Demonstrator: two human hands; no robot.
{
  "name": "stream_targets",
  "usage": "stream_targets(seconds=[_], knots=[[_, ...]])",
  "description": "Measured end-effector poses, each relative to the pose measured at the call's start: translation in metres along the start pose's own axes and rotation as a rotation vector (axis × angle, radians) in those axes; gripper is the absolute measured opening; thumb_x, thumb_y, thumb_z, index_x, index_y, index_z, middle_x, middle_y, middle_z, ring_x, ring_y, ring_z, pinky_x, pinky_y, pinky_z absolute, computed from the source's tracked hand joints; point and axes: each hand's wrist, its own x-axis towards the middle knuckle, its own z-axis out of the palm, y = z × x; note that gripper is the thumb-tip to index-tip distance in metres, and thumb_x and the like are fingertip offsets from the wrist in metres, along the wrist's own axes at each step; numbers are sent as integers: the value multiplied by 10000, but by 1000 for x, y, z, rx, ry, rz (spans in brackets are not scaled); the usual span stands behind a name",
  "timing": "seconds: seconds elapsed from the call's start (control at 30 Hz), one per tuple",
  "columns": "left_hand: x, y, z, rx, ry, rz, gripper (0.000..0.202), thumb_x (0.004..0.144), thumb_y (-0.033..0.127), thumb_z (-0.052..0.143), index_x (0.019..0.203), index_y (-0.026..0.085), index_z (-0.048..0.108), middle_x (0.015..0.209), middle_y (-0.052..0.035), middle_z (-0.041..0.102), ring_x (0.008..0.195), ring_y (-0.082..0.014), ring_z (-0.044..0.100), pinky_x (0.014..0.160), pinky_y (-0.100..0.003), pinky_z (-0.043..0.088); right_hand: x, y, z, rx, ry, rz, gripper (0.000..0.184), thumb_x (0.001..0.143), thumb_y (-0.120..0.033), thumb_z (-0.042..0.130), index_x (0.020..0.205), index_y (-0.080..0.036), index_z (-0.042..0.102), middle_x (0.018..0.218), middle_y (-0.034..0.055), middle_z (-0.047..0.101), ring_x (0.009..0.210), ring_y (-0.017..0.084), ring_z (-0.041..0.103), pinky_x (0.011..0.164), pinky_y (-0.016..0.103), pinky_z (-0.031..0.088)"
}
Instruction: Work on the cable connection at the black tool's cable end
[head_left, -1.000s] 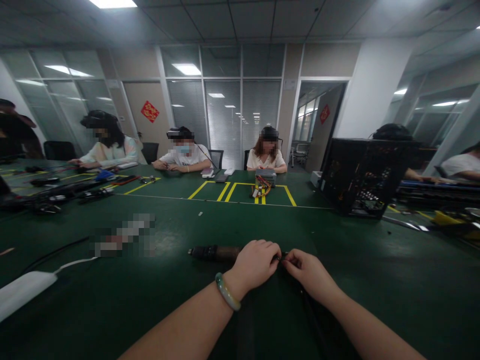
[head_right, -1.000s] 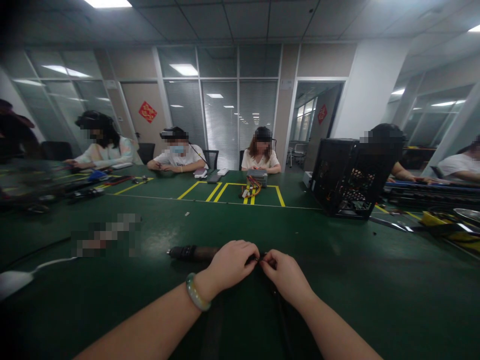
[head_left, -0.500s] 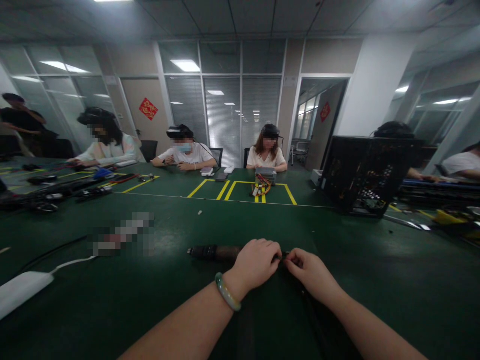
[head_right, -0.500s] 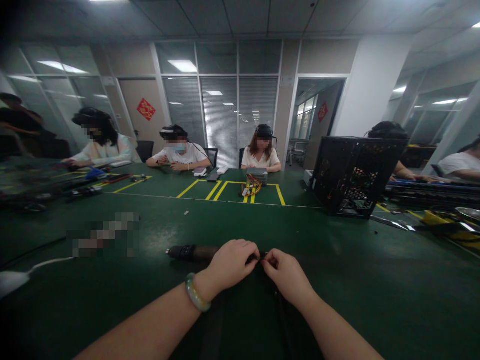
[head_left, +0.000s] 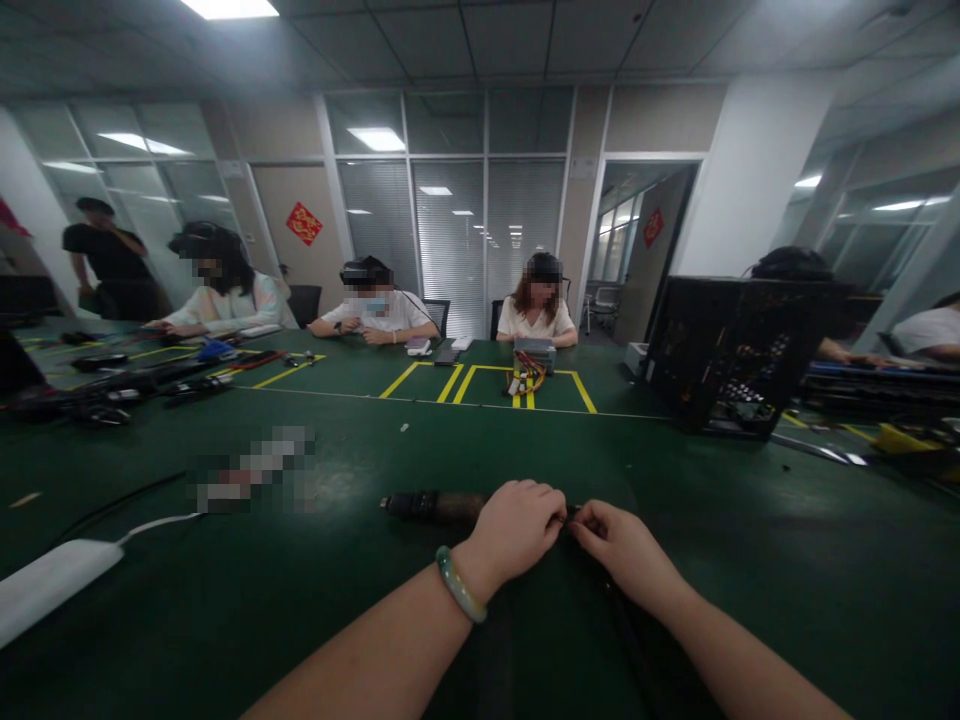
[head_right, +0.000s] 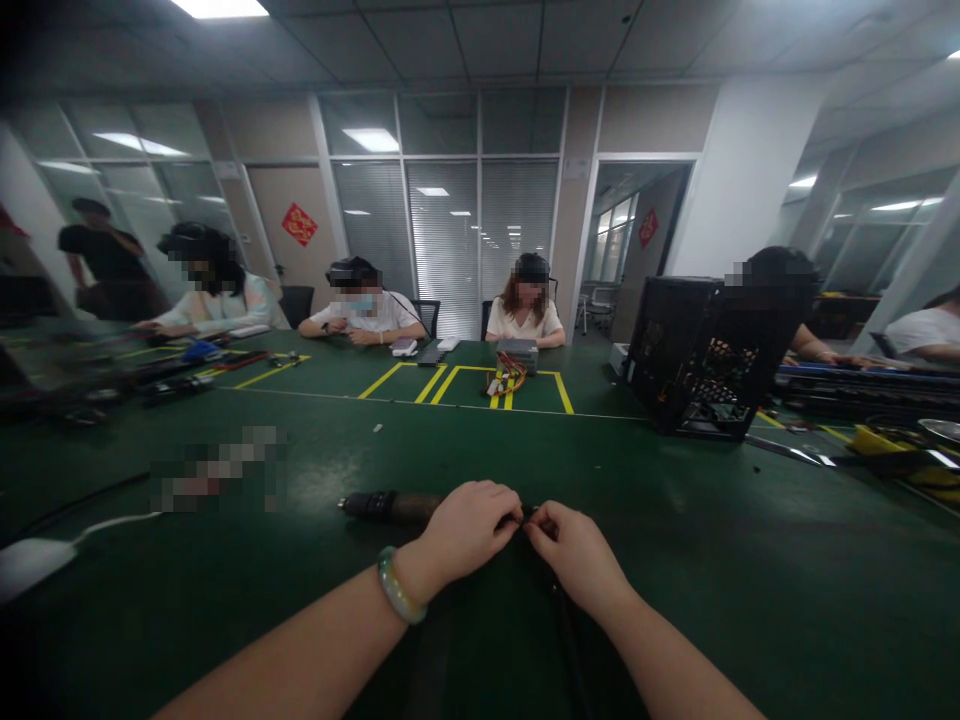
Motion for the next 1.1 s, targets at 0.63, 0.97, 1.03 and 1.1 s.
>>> stream_targets(seconds=[0.63, 0.97, 1.03, 1.1], knots=[[-1, -2, 3, -37, 4, -30, 71, 861, 234, 589, 922, 202, 573, 931, -9, 633, 898, -189, 568, 801, -331, 421, 1, 2, -1, 58, 7, 23, 210, 872, -381, 522, 844, -210, 640, 791, 4, 691, 713, 163, 631, 608, 241, 423], [0, 0, -2, -6, -33, -8, 75, 869, 218, 571, 939, 190, 570, 958, -24, 629, 911, -191, 567, 813, -331, 428, 0, -4, -2, 20, -1, 36, 213, 872, -378, 518, 852, -208, 645, 802, 12, 692, 710, 170, 631, 608, 253, 422], [0, 1, -2, -2, -34, -12, 73, 867, 209, 570, 937, 189, 566, 958, -23, 628, 908, -192, 566, 809, -333, 430, 0, -4, -2, 26, -15, 45, 220, 875, -383, 512, 862, -209, 646, 812, 15, 695, 713, 172, 631, 608, 256, 426], [0, 1, -2, 7, -40, -18, 71, 867, 207, 569, 935, 190, 561, 961, -21, 627, 908, -192, 566, 810, -336, 433, 0, -3, -2, 36, -30, 53, 228, 878, -388, 507, 874, -209, 648, 828, 19, 698, 715, 172, 630, 609, 257, 430]])
